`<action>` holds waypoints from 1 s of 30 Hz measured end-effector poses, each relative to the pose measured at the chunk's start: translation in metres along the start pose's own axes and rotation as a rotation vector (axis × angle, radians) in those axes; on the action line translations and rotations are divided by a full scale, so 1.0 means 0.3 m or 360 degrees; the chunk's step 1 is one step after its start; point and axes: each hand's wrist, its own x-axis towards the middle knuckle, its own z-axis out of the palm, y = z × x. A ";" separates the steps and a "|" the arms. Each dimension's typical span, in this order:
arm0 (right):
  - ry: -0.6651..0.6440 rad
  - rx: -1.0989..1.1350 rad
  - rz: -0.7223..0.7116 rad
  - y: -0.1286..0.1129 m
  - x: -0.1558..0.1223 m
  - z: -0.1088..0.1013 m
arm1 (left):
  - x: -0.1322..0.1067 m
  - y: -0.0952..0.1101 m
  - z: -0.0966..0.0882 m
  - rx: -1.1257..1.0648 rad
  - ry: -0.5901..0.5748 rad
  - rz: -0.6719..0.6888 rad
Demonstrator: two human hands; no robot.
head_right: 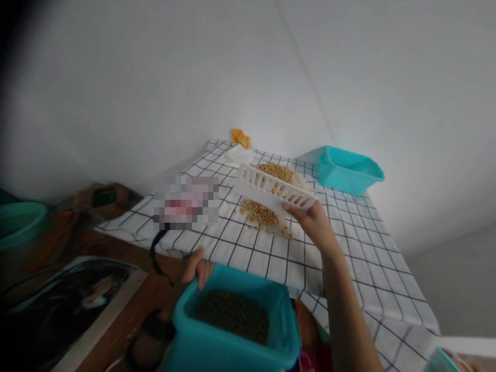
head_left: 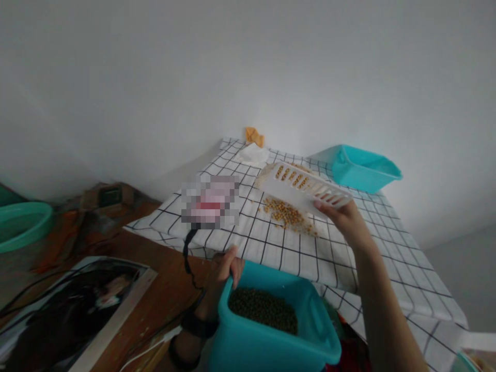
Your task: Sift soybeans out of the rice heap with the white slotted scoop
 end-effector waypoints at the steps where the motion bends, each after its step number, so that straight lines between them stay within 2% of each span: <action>1: -0.0150 0.0055 -0.0014 -0.005 0.059 0.004 | 0.002 -0.001 -0.003 0.0003 -0.0009 -0.0006; 5: -0.0503 0.0268 0.0048 0.006 0.273 0.037 | 0.005 0.007 -0.001 0.0001 -0.0031 -0.0040; 10: -0.0629 0.0458 0.0096 0.067 0.413 0.115 | -0.012 0.043 0.028 -0.0011 0.0026 -0.0087; 15: -0.0642 0.0618 0.0102 0.136 0.471 0.161 | -0.022 0.062 0.045 -0.0011 0.0060 -0.0113; 19: -0.0699 0.0654 0.0102 0.161 0.501 0.195 | -0.018 0.056 0.041 -0.0016 0.0052 -0.0104; 26: -0.1099 0.0593 0.0185 0.125 0.528 0.291 | -0.002 0.034 0.008 0.0029 -0.0051 -0.0064; 30: -0.1322 0.0521 0.0239 0.110 0.534 0.302 | 0.010 0.014 -0.008 0.0083 -0.0113 -0.0012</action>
